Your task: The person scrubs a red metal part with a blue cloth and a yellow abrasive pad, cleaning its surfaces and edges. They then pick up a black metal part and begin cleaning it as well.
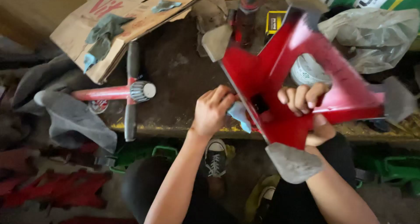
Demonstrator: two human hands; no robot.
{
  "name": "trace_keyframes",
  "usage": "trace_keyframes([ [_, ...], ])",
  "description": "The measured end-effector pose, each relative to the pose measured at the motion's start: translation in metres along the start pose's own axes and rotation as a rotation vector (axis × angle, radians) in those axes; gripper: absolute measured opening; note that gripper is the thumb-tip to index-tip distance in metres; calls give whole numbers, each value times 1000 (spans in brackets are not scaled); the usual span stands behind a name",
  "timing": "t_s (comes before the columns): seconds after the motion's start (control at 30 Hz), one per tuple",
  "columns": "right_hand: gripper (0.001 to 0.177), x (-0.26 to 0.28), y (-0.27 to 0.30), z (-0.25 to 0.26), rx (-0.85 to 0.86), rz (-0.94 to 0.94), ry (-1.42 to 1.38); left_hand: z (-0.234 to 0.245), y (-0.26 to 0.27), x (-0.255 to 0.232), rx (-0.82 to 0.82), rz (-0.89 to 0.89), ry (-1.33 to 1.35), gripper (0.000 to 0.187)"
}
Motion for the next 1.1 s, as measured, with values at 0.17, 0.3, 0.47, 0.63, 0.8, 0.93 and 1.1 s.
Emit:
trace_keyframes([
  [0.17,38,-18,5,6,-109,20,-26,26,-17,11,256,354,169,53],
  [0.3,42,-30,13,14,-122,17,10,11,12,52,178,780,732,29],
  [0.47,47,-58,15,19,-120,24,109,3,3,47,-252,786,1803,61],
  [0.63,51,-83,21,20,-178,58,134,25,-24,33,-357,617,1793,66],
  [0.8,53,-103,40,32,-175,34,281,7,-9,46,-313,602,1704,76],
  [0.93,54,-100,44,28,-164,25,308,-3,-10,44,-277,633,1816,66],
  [1.1,58,-90,43,20,-136,1,558,7,-19,40,-240,714,1442,28],
])
Point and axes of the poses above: each hand's wrist, its own y-axis away from the middle knuckle, its own z-axis out of the back of the hand, x = y × z, the point moved 5 cm from there along -y, towards the middle knuckle, and after that the axes turned 11 degrees about x, right-handed, at the moved point
